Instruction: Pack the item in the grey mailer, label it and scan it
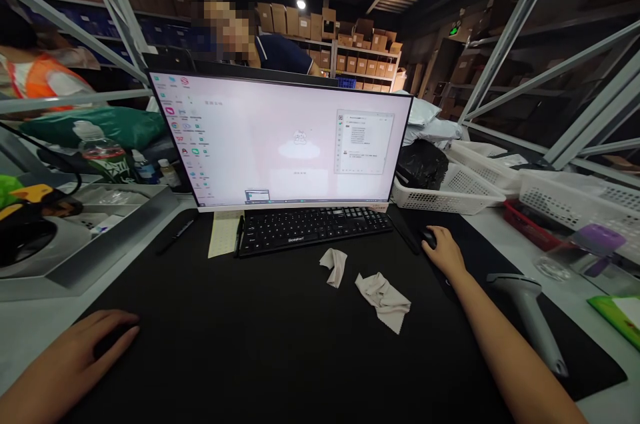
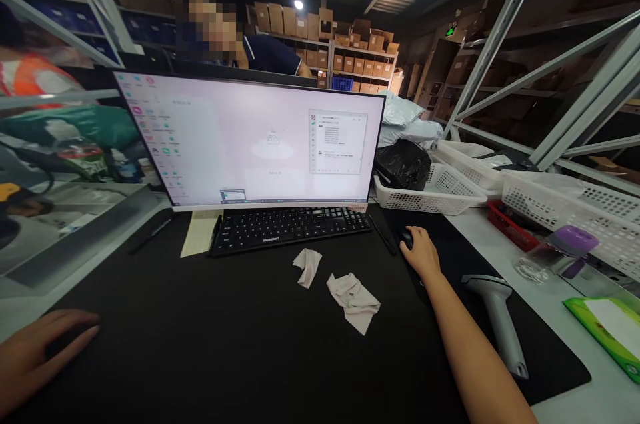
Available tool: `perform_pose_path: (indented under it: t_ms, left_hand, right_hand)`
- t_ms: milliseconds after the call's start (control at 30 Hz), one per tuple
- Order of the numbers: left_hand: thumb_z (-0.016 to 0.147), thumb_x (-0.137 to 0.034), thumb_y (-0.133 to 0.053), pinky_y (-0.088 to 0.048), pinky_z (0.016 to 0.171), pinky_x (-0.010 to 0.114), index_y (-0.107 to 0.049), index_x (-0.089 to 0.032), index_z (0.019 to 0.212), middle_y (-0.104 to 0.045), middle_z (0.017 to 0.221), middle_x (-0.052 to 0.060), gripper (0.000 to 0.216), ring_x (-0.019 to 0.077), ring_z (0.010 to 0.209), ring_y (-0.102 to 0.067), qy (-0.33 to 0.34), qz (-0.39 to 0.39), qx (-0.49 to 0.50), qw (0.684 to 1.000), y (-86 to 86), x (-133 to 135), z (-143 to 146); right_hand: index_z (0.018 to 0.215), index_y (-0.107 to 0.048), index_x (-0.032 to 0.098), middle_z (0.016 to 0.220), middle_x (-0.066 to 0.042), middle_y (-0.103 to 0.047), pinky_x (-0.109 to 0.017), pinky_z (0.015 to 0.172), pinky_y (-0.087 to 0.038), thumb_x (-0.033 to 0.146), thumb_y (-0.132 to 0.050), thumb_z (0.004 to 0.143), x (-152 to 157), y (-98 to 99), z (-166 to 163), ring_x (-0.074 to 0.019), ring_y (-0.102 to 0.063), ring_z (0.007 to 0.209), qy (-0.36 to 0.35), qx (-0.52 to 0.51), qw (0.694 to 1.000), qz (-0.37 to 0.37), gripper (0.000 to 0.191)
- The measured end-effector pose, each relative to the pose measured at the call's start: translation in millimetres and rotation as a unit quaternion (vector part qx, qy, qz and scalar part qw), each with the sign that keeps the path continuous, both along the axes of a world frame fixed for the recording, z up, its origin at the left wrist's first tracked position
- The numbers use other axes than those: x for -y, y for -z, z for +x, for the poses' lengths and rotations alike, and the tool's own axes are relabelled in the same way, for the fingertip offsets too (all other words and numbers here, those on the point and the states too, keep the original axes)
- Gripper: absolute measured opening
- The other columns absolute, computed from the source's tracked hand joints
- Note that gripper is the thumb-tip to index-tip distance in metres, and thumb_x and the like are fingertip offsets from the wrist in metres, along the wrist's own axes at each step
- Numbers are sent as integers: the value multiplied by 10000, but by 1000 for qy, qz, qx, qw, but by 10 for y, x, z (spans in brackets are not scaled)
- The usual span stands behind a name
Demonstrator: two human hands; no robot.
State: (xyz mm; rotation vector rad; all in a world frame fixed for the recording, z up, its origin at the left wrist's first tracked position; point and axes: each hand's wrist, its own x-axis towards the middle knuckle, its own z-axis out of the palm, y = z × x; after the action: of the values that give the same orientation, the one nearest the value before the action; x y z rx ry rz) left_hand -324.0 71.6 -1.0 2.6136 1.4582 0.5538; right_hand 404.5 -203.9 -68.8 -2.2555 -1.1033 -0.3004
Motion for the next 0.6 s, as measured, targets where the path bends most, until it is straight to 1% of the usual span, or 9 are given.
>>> perform_pose_path:
  t_ms: [267,367,600]
  left_hand:
    - [784,-646,-506,-586,942,486,-755,-250,909,-756,1047,101,484,326,992,-723,8,-10,-4,1000,74,-52,-55]
    - [777,-646,-517,-582,952,491,-755,-250,905,-757,1041,102,479,327,992,-722,6,-12,-5,1000,68,-46,-48]
    - [758,-650,-511,-596,920,482,-766,-262,872,-765,1018,95,478,328,966,-729,-2,-11,2,1000,23,-11,-22]
  right_hand:
    - [1309,-616,189,1338,-135,-582,-446,1017,-526,375,-550,871,-1,-4,-16,-300,-611,1199,3,4,1000,-6,480]
    - [1304,-616,177,1333,-140,-582,-445,1029,-520,366,-555,866,-4,-1,-14,-298,-609,1202,3,3,1000,-3,482]
    - [1289,-615,186,1319,-140,-588,-457,1037,-515,357,-564,862,-5,19,4,-298,-604,1203,-6,4,1000,11,462]
